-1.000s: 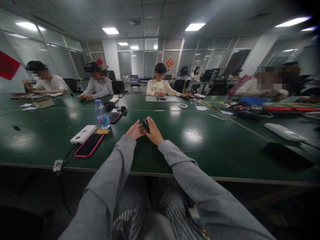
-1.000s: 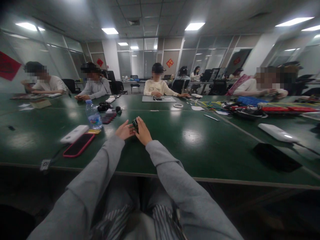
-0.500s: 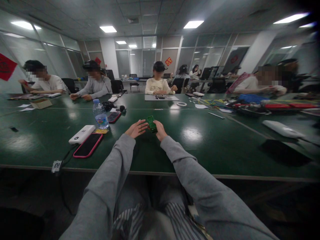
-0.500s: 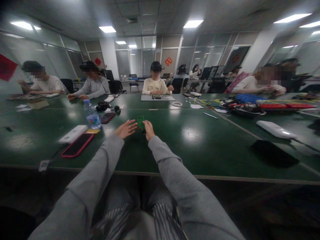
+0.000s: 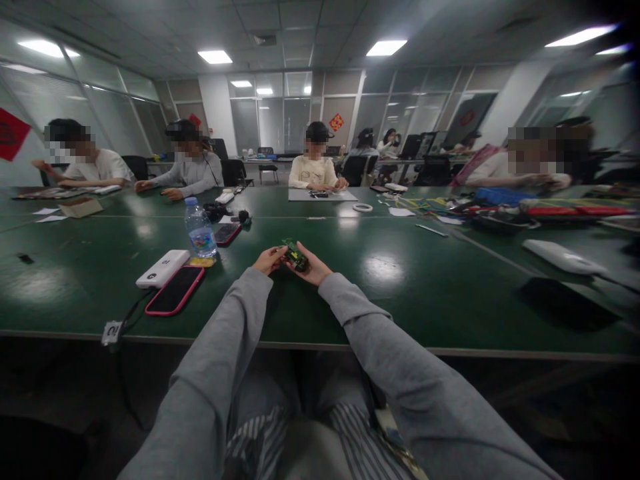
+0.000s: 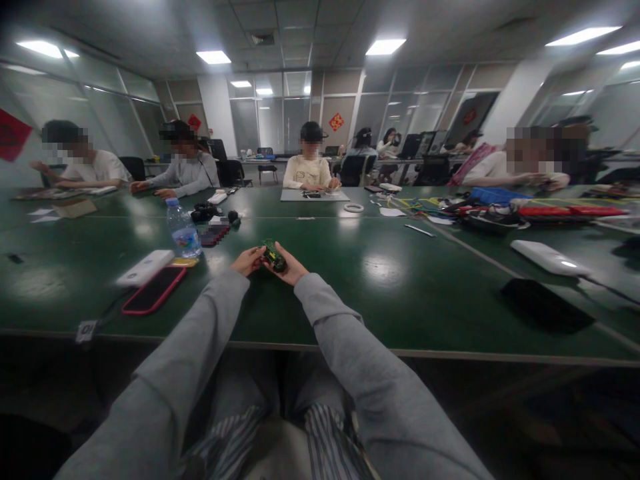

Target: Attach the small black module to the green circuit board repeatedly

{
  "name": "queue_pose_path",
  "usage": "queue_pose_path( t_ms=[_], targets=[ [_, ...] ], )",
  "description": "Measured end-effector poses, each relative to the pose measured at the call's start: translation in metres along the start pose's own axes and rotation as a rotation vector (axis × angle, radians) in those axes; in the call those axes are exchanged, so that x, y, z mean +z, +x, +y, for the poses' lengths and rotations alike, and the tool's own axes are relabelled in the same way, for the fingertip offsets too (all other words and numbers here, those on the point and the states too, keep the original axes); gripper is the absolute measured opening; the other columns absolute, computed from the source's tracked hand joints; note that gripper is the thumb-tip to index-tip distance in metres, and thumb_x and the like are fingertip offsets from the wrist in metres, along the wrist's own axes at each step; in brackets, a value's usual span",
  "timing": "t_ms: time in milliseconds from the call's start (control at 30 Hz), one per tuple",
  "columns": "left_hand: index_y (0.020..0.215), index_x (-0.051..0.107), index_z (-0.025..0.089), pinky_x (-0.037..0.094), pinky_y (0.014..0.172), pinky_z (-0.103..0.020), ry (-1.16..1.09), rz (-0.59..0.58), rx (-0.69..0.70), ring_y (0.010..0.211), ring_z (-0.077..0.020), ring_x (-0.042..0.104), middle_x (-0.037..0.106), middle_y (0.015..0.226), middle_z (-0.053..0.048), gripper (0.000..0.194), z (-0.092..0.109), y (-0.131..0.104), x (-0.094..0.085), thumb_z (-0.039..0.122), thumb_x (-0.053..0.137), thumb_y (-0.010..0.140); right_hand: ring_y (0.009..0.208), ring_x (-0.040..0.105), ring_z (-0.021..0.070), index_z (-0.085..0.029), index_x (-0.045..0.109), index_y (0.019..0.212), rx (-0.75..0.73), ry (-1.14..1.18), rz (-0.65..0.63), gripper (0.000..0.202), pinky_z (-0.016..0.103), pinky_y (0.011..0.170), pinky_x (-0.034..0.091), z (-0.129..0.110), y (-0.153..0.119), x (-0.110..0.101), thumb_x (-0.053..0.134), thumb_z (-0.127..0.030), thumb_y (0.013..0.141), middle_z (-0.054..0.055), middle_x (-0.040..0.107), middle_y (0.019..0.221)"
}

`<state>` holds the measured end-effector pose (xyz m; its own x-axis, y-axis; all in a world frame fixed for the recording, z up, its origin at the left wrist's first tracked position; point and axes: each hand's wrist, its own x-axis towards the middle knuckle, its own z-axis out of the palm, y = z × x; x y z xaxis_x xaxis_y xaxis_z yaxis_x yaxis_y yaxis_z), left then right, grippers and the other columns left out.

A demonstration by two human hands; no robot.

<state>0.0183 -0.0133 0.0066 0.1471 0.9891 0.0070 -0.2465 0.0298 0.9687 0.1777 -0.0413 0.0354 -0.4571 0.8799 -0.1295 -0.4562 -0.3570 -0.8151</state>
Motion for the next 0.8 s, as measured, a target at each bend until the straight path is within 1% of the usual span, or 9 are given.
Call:
queue_pose_path(
  t_ms=[100, 200, 267, 400, 467, 533, 600, 700, 800],
  targets=[
    [0.082, 0.061, 0.014, 0.024, 0.039, -0.017, -0.006, 0.023, 0.008, 0.039, -0.0016, 0.036, 0.047, 0.052, 0.005, 0.037, 0.001, -0.001, 0.001, 0.042, 0.076, 0.061, 0.078, 0.062, 0.0112, -0.013, 0.058, 0.095, -0.04, -0.022, -0.002, 0.026, 0.022, 0.07, 0.056, 0.001, 0.001, -0.002, 0.054, -0.038, 0.088, 0.006, 0.062, 0.086],
    [0.078, 0.06, 0.014, 0.025, 0.039, -0.017, -0.028, 0.049, 0.006, 0.038, -0.0019, 0.037, 0.042, 0.048, 0.006, 0.037, 0.003, -0.001, 0.002, 0.043, 0.075, 0.062, 0.074, 0.062, 0.0116, -0.012, 0.058, 0.098, -0.078, -0.1, -0.097, 0.026, 0.023, 0.069, 0.056, 0.003, 0.005, -0.006, 0.061, -0.034, 0.084, 0.006, 0.063, 0.085],
    [0.076, 0.059, 0.014, 0.024, 0.037, -0.016, -0.028, 0.04, 0.026, 0.037, -0.0013, 0.035, 0.039, 0.046, 0.007, 0.038, 0.003, -0.002, 0.002, 0.045, 0.075, 0.062, 0.07, 0.062, 0.0118, -0.012, 0.058, 0.099, -0.107, -0.193, -0.111, 0.03, 0.023, 0.065, 0.056, 0.007, 0.008, -0.009, 0.068, -0.031, 0.078, 0.006, 0.063, 0.083],
    [0.082, 0.061, 0.012, 0.02, 0.035, -0.015, 0.01, 0.027, 0.06, 0.038, -0.0003, 0.033, 0.039, 0.049, 0.006, 0.042, 0.001, 0.0, 0.001, 0.046, 0.075, 0.061, 0.065, 0.06, 0.01, -0.01, 0.059, 0.096, -0.196, -0.372, 0.035, 0.04, 0.018, 0.057, 0.052, 0.015, 0.013, -0.01, 0.079, -0.025, 0.065, 0.005, 0.063, 0.081],
    [0.088, 0.061, 0.013, 0.02, 0.036, -0.014, -0.018, 0.055, 0.051, 0.04, -0.0003, 0.036, 0.043, 0.054, 0.006, 0.044, 0.001, 0.0, 0.001, 0.047, 0.074, 0.062, 0.065, 0.06, 0.0096, -0.01, 0.059, 0.098, -0.221, -0.4, 0.11, 0.041, 0.017, 0.055, 0.051, 0.015, 0.011, -0.012, 0.078, -0.026, 0.066, 0.006, 0.064, 0.085],
    [0.094, 0.06, 0.015, 0.021, 0.036, -0.013, -0.062, 0.089, 0.031, 0.042, -0.0001, 0.037, 0.046, 0.061, 0.005, 0.046, 0.002, 0.001, 0.0, 0.047, 0.073, 0.063, 0.067, 0.06, 0.0102, -0.01, 0.059, 0.101, -0.199, -0.406, 0.163, 0.037, 0.017, 0.055, 0.05, 0.008, 0.004, -0.022, 0.073, -0.028, 0.072, 0.007, 0.064, 0.09],
    [0.097, 0.06, 0.015, 0.022, 0.037, -0.013, -0.087, 0.109, 0.001, 0.044, -0.0001, 0.038, 0.048, 0.066, 0.004, 0.046, 0.005, 0.0, -0.002, 0.047, 0.072, 0.065, 0.069, 0.061, 0.0113, -0.011, 0.06, 0.103, -0.164, -0.414, 0.201, 0.033, 0.018, 0.055, 0.05, -0.008, -0.012, -0.042, 0.069, -0.029, 0.076, 0.009, 0.064, 0.095],
    [0.1, 0.061, 0.014, 0.023, 0.038, -0.014, -0.1, 0.08, -0.032, 0.045, -0.0006, 0.039, 0.048, 0.066, 0.002, 0.046, 0.006, -0.001, -0.005, 0.047, 0.069, 0.069, 0.07, 0.062, 0.0125, -0.012, 0.063, 0.1, -0.161, -0.434, 0.3, 0.027, 0.02, 0.057, 0.049, -0.05, -0.055, -0.095, 0.064, -0.031, 0.081, 0.012, 0.063, 0.098],
    [0.101, 0.062, 0.013, 0.023, 0.038, -0.015, -0.113, 0.043, -0.032, 0.045, -0.0006, 0.038, 0.047, 0.066, 0.002, 0.046, 0.006, -0.001, -0.009, 0.047, 0.068, 0.07, 0.062, 0.059, 0.0113, -0.013, 0.065, 0.098, -0.237, -0.57, 0.562, 0.027, 0.021, 0.047, 0.041, -0.114, -0.121, -0.163, 0.063, -0.034, 0.081, 0.016, 0.063, 0.096]
  ],
)
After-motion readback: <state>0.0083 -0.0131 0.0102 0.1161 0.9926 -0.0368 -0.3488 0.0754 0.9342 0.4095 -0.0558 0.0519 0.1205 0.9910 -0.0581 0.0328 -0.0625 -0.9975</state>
